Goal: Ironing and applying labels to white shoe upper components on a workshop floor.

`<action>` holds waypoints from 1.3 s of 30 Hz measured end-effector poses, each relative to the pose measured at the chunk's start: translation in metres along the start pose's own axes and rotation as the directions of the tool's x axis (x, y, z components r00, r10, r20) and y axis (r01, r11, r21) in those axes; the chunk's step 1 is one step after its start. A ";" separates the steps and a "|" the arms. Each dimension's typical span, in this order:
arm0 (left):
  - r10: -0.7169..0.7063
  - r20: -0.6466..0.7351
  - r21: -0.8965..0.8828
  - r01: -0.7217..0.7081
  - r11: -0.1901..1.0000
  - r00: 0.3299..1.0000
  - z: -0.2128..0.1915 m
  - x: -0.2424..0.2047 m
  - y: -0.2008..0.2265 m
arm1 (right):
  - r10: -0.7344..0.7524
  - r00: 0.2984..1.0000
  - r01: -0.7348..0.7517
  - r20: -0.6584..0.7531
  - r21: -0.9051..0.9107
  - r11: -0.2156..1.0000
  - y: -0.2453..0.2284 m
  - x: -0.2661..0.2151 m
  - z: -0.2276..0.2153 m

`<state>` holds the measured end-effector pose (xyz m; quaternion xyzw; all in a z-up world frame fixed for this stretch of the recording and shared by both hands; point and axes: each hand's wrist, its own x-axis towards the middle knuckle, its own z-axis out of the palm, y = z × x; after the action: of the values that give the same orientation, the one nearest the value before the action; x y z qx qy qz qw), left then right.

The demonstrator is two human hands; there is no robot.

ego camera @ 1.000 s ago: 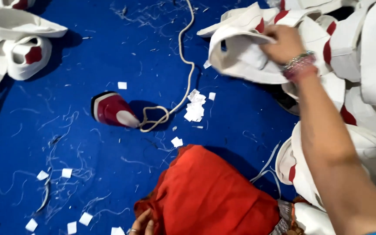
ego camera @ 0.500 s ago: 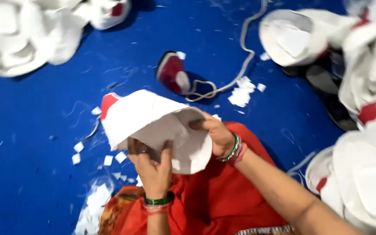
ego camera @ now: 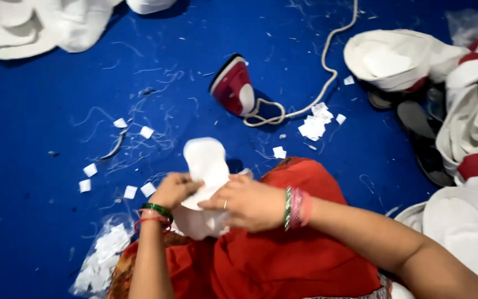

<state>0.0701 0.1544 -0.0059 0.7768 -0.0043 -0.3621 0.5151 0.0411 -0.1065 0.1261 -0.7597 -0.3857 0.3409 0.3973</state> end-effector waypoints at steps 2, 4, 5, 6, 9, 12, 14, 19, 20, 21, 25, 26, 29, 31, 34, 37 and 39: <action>-0.043 -0.383 0.346 0.187 0.919 0.923 0.002 0.000 0.051 | -0.175 0.983 0.110 -0.053 -0.593 0.798 0.039 0.005 0.039; 0.071 -0.506 0.558 0.263 0.787 0.860 0.038 0.031 0.033 | -0.094 0.995 0.058 -0.023 -0.637 0.769 0.080 0.020 0.066; 0.221 -0.595 0.705 0.370 0.606 0.773 0.058 0.046 0.025 | -0.026 1.000 0.028 0.014 -0.682 0.731 0.101 0.026 0.079; 0.224 -0.585 0.710 0.359 0.606 0.779 0.074 0.053 0.012 | -0.015 1.000 0.015 0.007 -0.681 0.732 0.091 0.033 0.072; 0.465 -0.696 0.715 0.470 0.517 0.547 0.102 0.062 -0.008 | 0.391 0.842 -0.027 0.371 -0.696 0.718 0.084 0.052 0.052; 0.395 -0.711 0.691 0.473 0.547 0.582 0.096 0.050 0.000 | 0.145 0.888 0.073 0.436 -0.445 0.893 0.117 0.045 0.004; 0.491 -0.726 0.682 0.410 0.606 0.482 0.095 0.042 0.003 | -0.027 0.988 0.009 -0.154 -0.113 0.994 0.126 0.022 -0.061; 0.600 -0.648 0.761 0.435 0.481 0.470 0.097 0.033 0.011 | 0.285 0.480 -0.447 -0.830 0.048 0.893 0.260 -0.082 -0.123; 0.581 -0.644 0.765 0.410 0.497 0.498 0.096 0.034 0.010 | 0.345 0.290 -0.563 -0.893 0.133 0.816 0.294 -0.102 -0.129; 0.582 -0.646 0.763 0.412 0.497 0.494 0.095 0.036 0.008 | 0.341 0.291 -0.560 -0.894 0.129 0.818 0.302 -0.111 -0.129; 0.586 -0.640 0.766 0.353 0.537 0.497 0.096 0.038 -0.001 | 0.272 0.291 -0.617 -0.917 0.037 0.786 0.312 -0.124 -0.118; 0.590 -0.636 0.769 0.342 0.541 0.497 0.095 0.038 -0.002 | 0.260 0.324 -0.638 -0.910 -0.007 0.770 0.309 -0.122 -0.117; 0.603 -0.625 0.779 0.349 0.521 0.496 0.095 0.039 -0.004 | 0.377 0.309 -0.698 -0.873 0.061 0.713 0.308 -0.118 -0.123; 0.614 -0.612 0.791 0.360 0.495 0.499 0.095 0.039 -0.002 | 0.416 0.324 -0.723 -0.850 0.061 0.689 0.310 -0.118 -0.129; 0.645 -0.575 0.815 0.417 0.402 0.503 0.097 0.029 0.023 | 0.419 0.361 -0.747 -0.833 0.010 0.664 0.312 -0.121 -0.137; 0.652 -0.542 0.838 0.401 0.370 0.530 0.100 0.028 0.020 | 0.381 0.278 -0.718 -0.882 0.073 0.693 0.329 -0.126 -0.136; 0.635 -0.540 0.842 0.345 0.416 0.553 0.100 0.031 0.012 | 0.383 0.177 -0.673 -0.907 0.172 0.719 0.332 -0.129 -0.137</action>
<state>0.0408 0.0568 -0.0344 0.9865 -0.0375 0.1592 -0.0103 0.1977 -0.3921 -0.0722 -0.9455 0.1420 -0.0642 0.2859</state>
